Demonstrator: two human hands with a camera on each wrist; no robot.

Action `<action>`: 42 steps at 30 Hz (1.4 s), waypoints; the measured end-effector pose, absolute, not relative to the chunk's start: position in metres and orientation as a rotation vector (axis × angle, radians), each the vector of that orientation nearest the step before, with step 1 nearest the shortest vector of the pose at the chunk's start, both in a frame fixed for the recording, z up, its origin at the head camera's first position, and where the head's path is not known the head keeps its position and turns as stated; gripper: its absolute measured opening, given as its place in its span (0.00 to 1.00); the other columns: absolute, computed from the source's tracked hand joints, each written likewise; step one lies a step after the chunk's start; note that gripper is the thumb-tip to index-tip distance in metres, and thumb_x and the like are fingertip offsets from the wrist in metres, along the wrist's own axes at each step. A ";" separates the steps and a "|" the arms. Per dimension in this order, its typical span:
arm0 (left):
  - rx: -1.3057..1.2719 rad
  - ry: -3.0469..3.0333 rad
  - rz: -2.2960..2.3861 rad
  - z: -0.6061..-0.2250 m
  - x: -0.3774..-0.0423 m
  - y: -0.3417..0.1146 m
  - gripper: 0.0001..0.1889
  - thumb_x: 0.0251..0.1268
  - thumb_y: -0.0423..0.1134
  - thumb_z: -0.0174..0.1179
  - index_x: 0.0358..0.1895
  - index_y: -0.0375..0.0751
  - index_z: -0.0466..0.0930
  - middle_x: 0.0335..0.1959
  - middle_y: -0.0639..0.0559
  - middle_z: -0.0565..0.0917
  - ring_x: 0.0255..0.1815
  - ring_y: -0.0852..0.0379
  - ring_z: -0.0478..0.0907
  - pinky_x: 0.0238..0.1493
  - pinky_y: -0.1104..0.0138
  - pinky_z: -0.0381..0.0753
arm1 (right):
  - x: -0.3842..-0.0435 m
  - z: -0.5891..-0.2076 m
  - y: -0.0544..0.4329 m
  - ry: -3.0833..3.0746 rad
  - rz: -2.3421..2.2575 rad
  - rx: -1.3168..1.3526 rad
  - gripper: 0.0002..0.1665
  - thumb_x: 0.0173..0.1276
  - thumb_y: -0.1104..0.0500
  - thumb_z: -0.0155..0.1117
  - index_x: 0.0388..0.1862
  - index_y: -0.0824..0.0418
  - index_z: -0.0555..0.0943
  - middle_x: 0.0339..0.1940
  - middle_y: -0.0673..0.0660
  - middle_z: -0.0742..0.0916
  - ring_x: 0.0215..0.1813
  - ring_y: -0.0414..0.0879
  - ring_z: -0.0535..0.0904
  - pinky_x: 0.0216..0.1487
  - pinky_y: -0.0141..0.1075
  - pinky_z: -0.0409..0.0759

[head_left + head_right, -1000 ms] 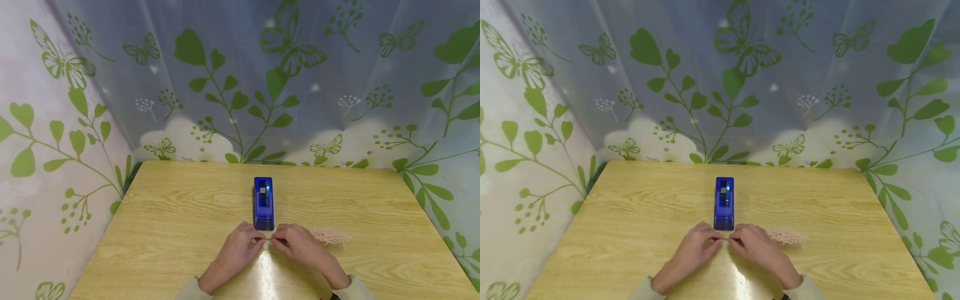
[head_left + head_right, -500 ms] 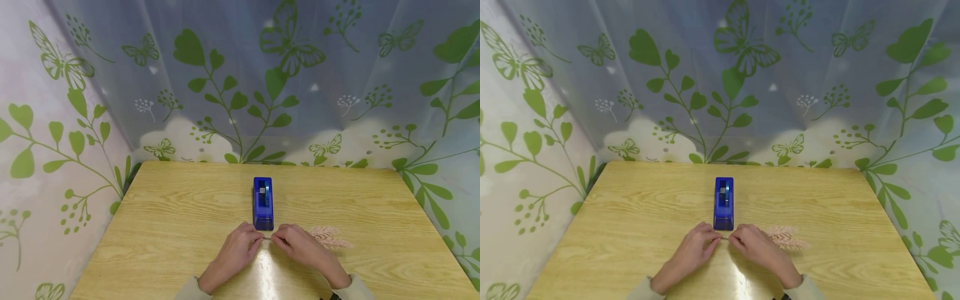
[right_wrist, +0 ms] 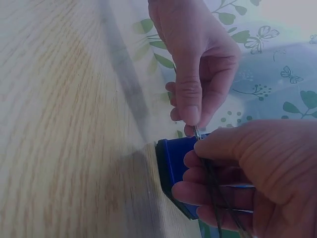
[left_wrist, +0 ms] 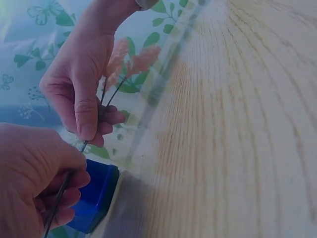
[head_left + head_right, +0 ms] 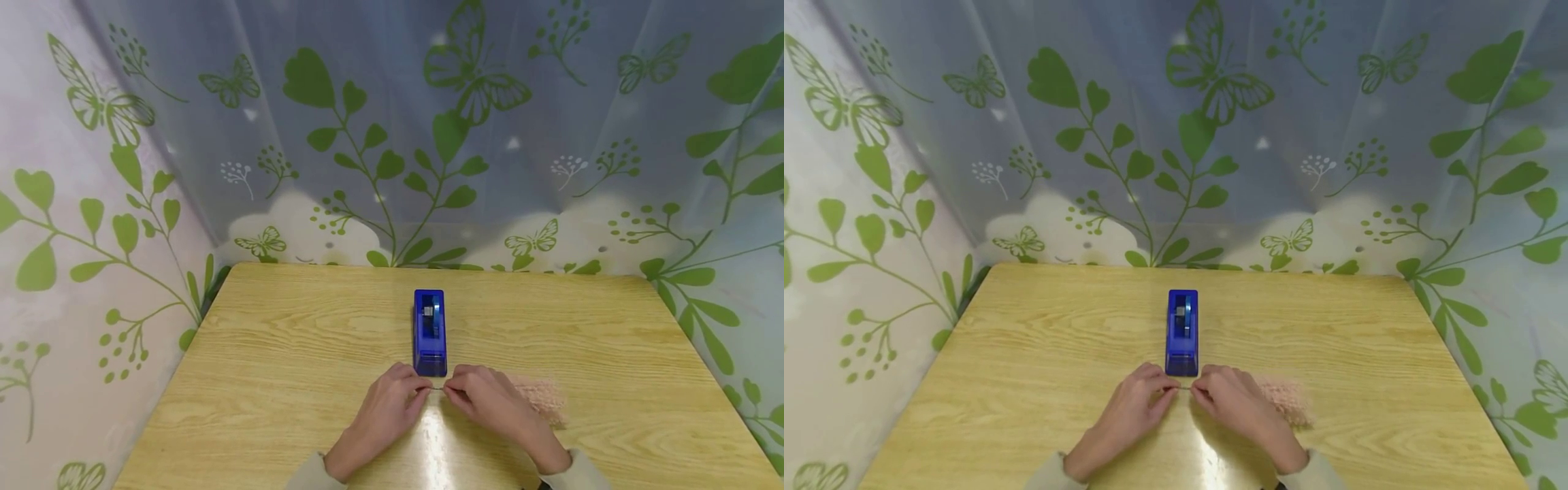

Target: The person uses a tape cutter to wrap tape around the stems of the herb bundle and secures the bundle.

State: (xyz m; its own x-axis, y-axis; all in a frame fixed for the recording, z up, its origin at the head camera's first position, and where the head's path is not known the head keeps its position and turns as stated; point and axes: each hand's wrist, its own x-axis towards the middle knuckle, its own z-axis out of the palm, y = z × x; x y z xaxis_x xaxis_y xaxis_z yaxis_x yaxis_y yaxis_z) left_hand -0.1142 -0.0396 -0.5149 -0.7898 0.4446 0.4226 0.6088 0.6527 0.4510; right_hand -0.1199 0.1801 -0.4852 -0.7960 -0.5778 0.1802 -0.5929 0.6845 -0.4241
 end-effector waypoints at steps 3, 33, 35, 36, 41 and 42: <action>-0.813 -2.625 -0.869 -0.515 -0.113 -0.039 0.03 0.69 0.36 0.69 0.40 0.43 0.92 0.35 0.56 0.85 0.36 0.63 0.77 0.34 0.77 0.77 | -0.120 -0.486 0.180 -2.827 0.723 0.992 0.06 0.70 0.64 0.70 0.34 0.57 0.91 0.26 0.42 0.79 0.25 0.29 0.67 0.22 0.24 0.69; -0.774 -2.602 -0.882 -0.518 -0.112 -0.035 0.05 0.70 0.37 0.69 0.42 0.40 0.92 0.35 0.54 0.84 0.35 0.62 0.73 0.31 0.79 0.73 | -0.121 -0.487 0.180 -2.748 0.850 1.050 0.06 0.71 0.67 0.68 0.36 0.62 0.91 0.26 0.44 0.80 0.25 0.28 0.67 0.23 0.23 0.71; -0.778 -2.606 -0.871 -0.519 -0.112 -0.034 0.06 0.71 0.37 0.68 0.42 0.40 0.92 0.35 0.54 0.84 0.35 0.62 0.73 0.31 0.78 0.73 | -0.121 -0.487 0.180 -2.745 0.860 1.056 0.06 0.71 0.67 0.68 0.36 0.62 0.91 0.26 0.44 0.80 0.25 0.28 0.67 0.22 0.23 0.71; -0.780 -2.606 -0.868 -0.519 -0.112 -0.034 0.06 0.71 0.37 0.68 0.42 0.41 0.92 0.35 0.55 0.84 0.35 0.62 0.73 0.31 0.78 0.73 | -0.121 -0.487 0.180 -2.742 0.866 1.059 0.06 0.71 0.68 0.68 0.36 0.63 0.91 0.26 0.44 0.80 0.25 0.28 0.67 0.23 0.23 0.71; -0.796 -2.582 -0.862 -0.519 -0.113 -0.036 0.04 0.70 0.36 0.69 0.41 0.42 0.92 0.35 0.56 0.84 0.36 0.62 0.74 0.33 0.78 0.74 | -0.122 -0.488 0.180 -2.770 0.924 1.042 0.07 0.72 0.67 0.67 0.37 0.63 0.91 0.26 0.44 0.79 0.25 0.29 0.68 0.24 0.24 0.73; -0.801 -2.570 -0.861 -0.519 -0.113 -0.036 0.04 0.69 0.36 0.70 0.41 0.42 0.92 0.35 0.56 0.84 0.36 0.62 0.74 0.33 0.78 0.75 | -0.122 -0.488 0.180 -2.783 0.932 1.037 0.07 0.73 0.66 0.66 0.37 0.63 0.90 0.27 0.43 0.79 0.26 0.29 0.68 0.24 0.24 0.73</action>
State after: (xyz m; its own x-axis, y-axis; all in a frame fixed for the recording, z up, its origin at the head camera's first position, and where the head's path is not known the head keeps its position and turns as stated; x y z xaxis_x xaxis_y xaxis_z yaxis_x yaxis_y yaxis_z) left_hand -0.1135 -0.0360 -0.5187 -0.7942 0.4081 0.4502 0.5970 0.6622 0.4528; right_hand -0.1222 0.1796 -0.4877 -0.7777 -0.5869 0.2253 -0.6042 0.5988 -0.5258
